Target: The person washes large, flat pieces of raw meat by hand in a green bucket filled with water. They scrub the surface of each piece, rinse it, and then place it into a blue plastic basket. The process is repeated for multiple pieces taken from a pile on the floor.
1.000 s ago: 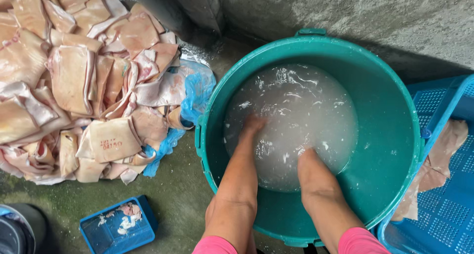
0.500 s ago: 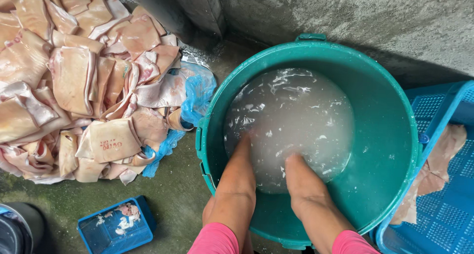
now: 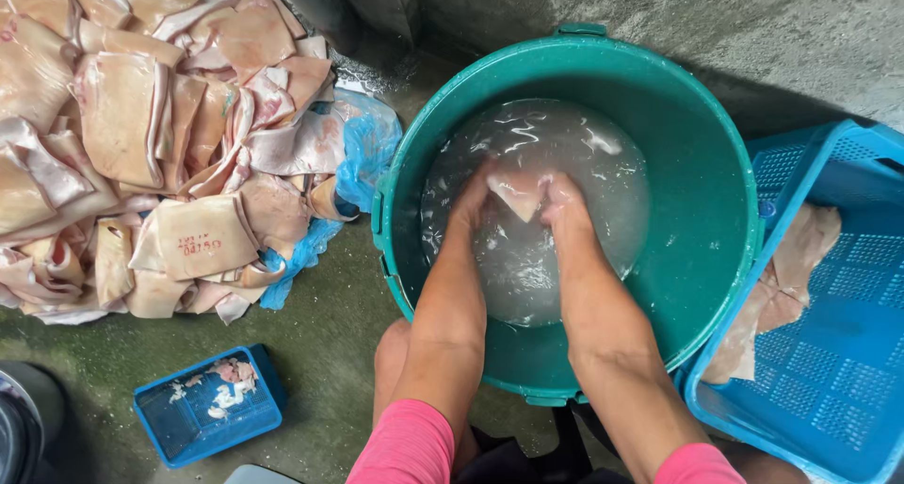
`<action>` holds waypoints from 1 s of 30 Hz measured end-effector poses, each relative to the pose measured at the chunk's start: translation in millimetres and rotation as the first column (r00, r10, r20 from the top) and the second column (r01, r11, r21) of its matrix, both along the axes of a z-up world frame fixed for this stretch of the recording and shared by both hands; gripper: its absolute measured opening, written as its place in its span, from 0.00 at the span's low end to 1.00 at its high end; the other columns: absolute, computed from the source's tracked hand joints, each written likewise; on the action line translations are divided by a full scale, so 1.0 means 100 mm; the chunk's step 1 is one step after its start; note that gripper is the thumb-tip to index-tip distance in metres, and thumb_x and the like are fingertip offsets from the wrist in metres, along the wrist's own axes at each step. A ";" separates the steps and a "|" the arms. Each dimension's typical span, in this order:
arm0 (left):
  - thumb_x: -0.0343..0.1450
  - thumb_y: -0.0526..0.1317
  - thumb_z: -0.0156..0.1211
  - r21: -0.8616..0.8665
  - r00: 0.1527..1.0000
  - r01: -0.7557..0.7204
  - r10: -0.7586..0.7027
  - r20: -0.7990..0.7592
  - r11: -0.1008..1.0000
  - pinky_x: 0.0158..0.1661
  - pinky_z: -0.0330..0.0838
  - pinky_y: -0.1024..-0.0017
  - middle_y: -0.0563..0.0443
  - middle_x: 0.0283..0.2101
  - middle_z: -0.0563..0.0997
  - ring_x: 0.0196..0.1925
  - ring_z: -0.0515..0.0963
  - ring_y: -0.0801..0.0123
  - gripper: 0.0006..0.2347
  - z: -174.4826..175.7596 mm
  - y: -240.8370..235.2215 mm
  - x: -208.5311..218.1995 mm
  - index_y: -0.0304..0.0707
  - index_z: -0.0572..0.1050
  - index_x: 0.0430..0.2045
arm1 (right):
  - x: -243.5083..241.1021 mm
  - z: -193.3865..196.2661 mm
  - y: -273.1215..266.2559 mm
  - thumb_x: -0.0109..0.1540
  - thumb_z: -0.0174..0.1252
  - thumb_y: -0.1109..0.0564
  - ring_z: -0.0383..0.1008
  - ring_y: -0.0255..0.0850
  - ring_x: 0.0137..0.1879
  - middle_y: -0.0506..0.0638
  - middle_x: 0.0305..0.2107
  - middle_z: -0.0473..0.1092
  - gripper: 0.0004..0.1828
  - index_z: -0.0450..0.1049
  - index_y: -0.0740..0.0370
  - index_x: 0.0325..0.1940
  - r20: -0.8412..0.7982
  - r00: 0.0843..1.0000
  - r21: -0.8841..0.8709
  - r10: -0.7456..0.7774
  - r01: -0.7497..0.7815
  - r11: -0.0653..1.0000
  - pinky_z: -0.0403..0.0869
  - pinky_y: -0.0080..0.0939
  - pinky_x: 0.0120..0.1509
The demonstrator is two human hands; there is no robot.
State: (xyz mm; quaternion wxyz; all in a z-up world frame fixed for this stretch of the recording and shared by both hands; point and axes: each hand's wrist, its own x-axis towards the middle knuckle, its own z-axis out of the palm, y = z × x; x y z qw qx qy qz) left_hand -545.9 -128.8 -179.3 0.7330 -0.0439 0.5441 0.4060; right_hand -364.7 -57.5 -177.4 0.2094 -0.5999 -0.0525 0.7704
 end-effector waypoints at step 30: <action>0.68 0.53 0.64 0.221 0.840 -0.446 0.321 0.437 0.867 0.61 0.72 0.59 0.46 0.62 0.76 0.62 0.76 0.59 0.28 -0.46 -0.37 0.15 0.36 0.71 0.60 | -0.03 2.24 -0.12 0.59 0.60 0.43 0.72 0.45 0.61 0.53 0.54 0.70 0.31 0.66 0.56 0.63 -0.152 0.986 0.427 0.067 0.004 0.904 0.72 0.50 0.66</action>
